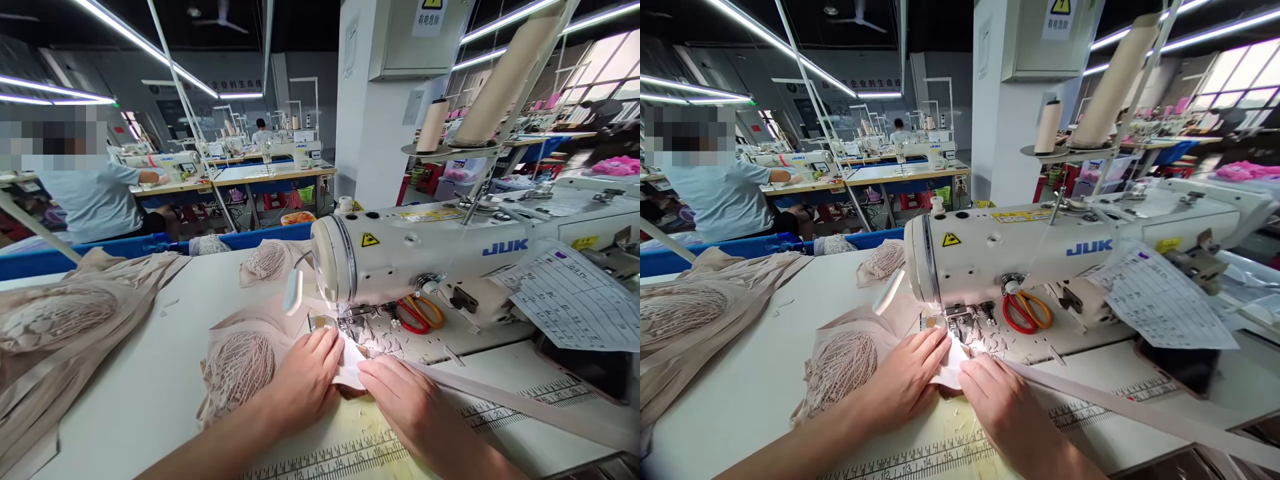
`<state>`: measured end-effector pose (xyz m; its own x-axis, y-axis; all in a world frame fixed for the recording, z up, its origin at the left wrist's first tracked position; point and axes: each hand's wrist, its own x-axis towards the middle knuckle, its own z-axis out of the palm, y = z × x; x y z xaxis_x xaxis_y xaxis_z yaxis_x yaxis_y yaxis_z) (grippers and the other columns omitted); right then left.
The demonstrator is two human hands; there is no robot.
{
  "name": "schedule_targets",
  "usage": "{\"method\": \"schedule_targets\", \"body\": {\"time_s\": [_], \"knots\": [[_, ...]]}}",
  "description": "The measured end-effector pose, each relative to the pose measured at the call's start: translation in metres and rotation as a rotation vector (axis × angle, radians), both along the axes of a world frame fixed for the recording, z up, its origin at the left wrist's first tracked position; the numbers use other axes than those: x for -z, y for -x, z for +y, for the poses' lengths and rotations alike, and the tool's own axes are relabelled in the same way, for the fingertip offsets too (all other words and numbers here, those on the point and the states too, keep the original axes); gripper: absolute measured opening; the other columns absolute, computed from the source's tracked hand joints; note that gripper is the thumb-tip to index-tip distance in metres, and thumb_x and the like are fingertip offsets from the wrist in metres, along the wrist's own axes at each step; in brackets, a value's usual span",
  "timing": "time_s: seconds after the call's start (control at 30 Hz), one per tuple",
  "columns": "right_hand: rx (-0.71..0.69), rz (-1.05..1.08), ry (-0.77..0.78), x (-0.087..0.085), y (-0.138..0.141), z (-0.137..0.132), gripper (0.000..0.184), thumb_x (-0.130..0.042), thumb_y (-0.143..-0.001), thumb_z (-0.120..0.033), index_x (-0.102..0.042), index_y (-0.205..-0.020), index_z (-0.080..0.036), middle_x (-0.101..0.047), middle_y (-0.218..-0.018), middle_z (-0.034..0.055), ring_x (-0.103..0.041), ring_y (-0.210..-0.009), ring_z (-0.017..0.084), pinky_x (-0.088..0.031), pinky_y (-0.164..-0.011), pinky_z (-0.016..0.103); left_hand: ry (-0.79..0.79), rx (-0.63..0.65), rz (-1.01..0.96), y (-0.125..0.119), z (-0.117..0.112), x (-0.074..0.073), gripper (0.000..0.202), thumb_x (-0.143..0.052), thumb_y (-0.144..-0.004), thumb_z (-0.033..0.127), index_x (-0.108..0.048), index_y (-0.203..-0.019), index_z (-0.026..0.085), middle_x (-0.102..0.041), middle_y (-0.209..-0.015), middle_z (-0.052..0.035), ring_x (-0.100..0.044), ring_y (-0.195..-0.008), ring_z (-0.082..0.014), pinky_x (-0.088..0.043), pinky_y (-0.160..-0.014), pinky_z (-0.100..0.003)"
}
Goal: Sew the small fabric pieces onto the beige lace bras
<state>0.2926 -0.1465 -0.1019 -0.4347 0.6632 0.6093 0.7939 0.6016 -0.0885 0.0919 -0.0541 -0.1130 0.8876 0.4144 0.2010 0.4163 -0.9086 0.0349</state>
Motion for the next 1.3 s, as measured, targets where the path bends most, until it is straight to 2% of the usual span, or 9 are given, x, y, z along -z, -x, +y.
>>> {"method": "schedule_targets", "body": {"time_s": [0.37,0.47,0.67,0.73,0.83,0.9,1.0,1.13,1.3], "knots": [[0.029,0.009,0.021,0.004,0.002,0.0,0.037,-0.029,-0.094,-0.002,-0.063,-0.096,-0.015,-0.063,-0.086,0.0064,-0.058,-0.08,0.019,-0.052,-0.074,0.033,-0.027,-0.001,-0.019,-0.002,0.008,0.006,0.061,-0.05,-0.079,0.019,-0.044,-0.137,0.003,-0.05,-0.138,-0.0218,-0.05,-0.122,-0.0347,-0.047,-0.099,-0.049],[0.057,-0.028,0.019,0.005,0.001,0.001,0.038,-0.029,-0.094,-0.003,-0.065,-0.099,-0.015,-0.065,-0.088,0.0066,-0.059,-0.083,0.019,-0.053,-0.079,0.033,-0.042,0.009,-0.027,-0.002,0.012,0.007,0.06,-0.05,-0.079,0.019,-0.045,-0.136,0.002,-0.051,-0.138,-0.0217,-0.05,-0.121,-0.0349,-0.047,-0.098,-0.049],[0.148,-0.18,-0.14,0.017,0.004,0.009,0.036,-0.037,-0.092,-0.001,-0.066,-0.109,-0.012,-0.069,-0.102,0.0091,-0.062,-0.095,0.02,-0.052,-0.083,0.033,-0.072,0.052,-0.131,0.002,0.021,0.001,0.053,-0.052,-0.077,0.017,-0.051,-0.127,0.003,-0.056,-0.132,-0.0216,-0.052,-0.119,-0.0345,-0.046,-0.099,-0.05],[0.166,-0.212,-0.162,0.02,0.006,0.013,0.034,-0.039,-0.091,-0.001,-0.067,-0.107,-0.013,-0.069,-0.095,0.0084,-0.063,-0.089,0.02,-0.052,-0.082,0.032,-0.069,0.101,-0.204,0.002,0.02,-0.004,0.04,-0.052,-0.08,0.014,-0.056,-0.119,0.007,-0.061,-0.123,-0.0181,-0.057,-0.11,-0.0304,-0.049,-0.094,-0.045],[0.17,-0.23,-0.207,0.02,0.009,0.017,0.034,-0.041,-0.09,-0.001,-0.068,-0.105,-0.011,-0.07,-0.091,0.0086,-0.064,-0.085,0.02,-0.053,-0.08,0.033,-0.102,0.212,-0.277,0.0,0.016,-0.007,0.017,-0.046,-0.094,0.014,-0.06,-0.104,0.011,-0.067,-0.1,-0.0109,-0.061,-0.088,-0.021,-0.052,-0.077,-0.035],[0.177,-0.24,-0.231,0.019,0.01,0.018,0.032,-0.042,-0.089,-0.001,-0.069,-0.106,-0.008,-0.071,-0.096,0.0099,-0.064,-0.088,0.021,-0.053,-0.082,0.033,-0.176,0.275,-0.283,0.0,0.015,-0.005,0.019,-0.042,-0.1,0.015,-0.06,-0.097,0.011,-0.066,-0.089,-0.0084,-0.06,-0.078,-0.0176,-0.05,-0.068,-0.031],[0.181,-0.239,-0.25,0.018,0.01,0.018,0.032,-0.043,-0.091,-0.002,-0.069,-0.107,-0.007,-0.071,-0.102,0.0105,-0.065,-0.093,0.022,-0.053,-0.084,0.033,-0.266,0.296,-0.246,0.001,0.02,-0.002,0.024,-0.038,-0.101,0.012,-0.061,-0.095,0.011,-0.065,-0.085,-0.0078,-0.06,-0.076,-0.0166,-0.049,-0.067,-0.03],[0.186,-0.226,-0.225,0.018,0.009,0.016,0.035,-0.041,-0.091,0.0,-0.069,-0.111,-0.008,-0.071,-0.107,0.0119,-0.064,-0.097,0.02,-0.055,-0.088,0.033,-0.272,0.256,-0.193,0.005,0.029,-0.002,0.027,-0.036,-0.101,0.011,-0.062,-0.096,0.012,-0.065,-0.085,-0.0083,-0.06,-0.078,-0.0169,-0.05,-0.068,-0.03],[0.171,-0.226,-0.206,0.015,0.01,0.015,0.034,-0.041,-0.091,0.0,-0.068,-0.111,-0.006,-0.07,-0.106,0.0131,-0.064,-0.093,0.021,-0.056,-0.086,0.035,-0.269,0.251,-0.222,0.004,0.038,0.0,0.024,-0.039,-0.1,0.011,-0.063,-0.101,0.011,-0.065,-0.087,-0.0082,-0.061,-0.079,-0.0172,-0.048,-0.069,-0.03]]}}
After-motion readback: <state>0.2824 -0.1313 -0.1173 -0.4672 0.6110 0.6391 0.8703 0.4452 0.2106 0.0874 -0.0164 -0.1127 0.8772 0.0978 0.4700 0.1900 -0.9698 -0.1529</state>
